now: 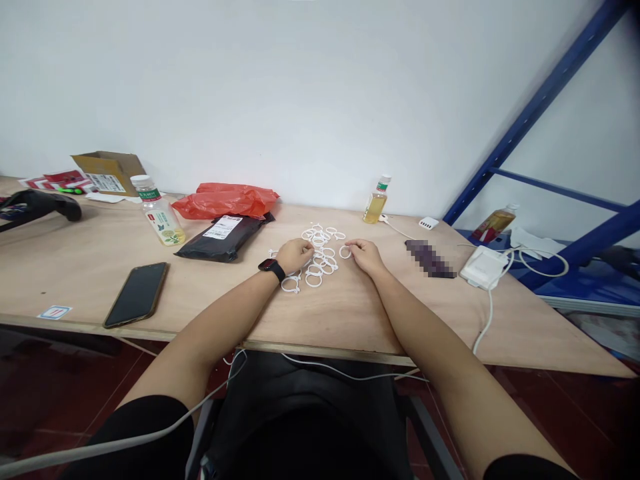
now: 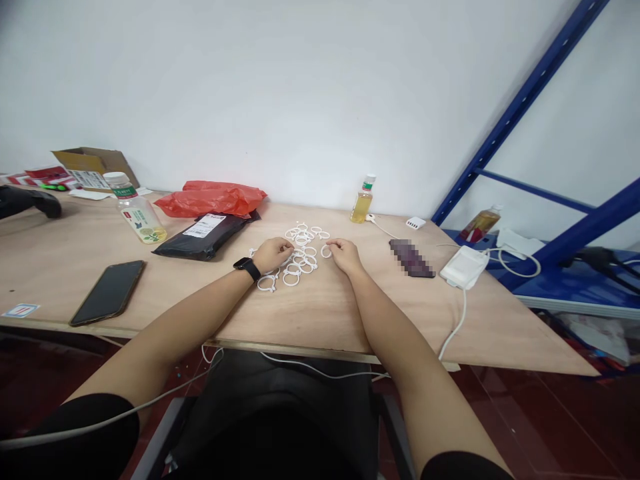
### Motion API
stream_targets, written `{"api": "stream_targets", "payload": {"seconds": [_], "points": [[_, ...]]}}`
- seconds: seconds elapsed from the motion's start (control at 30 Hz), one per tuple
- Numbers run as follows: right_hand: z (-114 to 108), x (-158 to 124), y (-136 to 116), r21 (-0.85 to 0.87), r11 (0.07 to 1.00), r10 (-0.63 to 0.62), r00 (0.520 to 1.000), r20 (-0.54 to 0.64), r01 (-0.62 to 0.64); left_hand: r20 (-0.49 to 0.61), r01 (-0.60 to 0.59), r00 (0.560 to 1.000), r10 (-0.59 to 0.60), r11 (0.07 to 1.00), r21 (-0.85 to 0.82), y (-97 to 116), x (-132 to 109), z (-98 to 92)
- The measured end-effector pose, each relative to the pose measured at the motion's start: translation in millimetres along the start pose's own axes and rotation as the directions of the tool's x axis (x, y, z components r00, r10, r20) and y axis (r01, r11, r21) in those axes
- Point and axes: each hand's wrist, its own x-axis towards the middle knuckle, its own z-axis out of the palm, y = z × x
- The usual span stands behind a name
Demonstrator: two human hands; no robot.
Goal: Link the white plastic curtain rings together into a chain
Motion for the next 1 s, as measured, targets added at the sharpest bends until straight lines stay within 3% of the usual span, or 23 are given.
{"api": "stream_targets", "payload": {"seconds": [0.13,0.43,1.0], "points": [[-2.1,0.0,-2.2,-0.043,0.999,-0.023,1.0,-0.009,0.022,0.013,-0.011,1.0,0.011,1.0,-0.007,-1.5,0.7,1.7],[2.2,-0.6,-5.6,-0.11,0.983,-0.136,0.986,0.101,0.146,0.019,-0.025,1.0,0.025,1.0,-0.015,-1.6,0.9,2.1],[3.1,-2.6,-8.4,-0.139,0.976,-0.146,0.978,0.149,0.167,0.022,-0.056,0.998,0.056,0.998,-0.023,-1.9,0.9,2.8]]}}
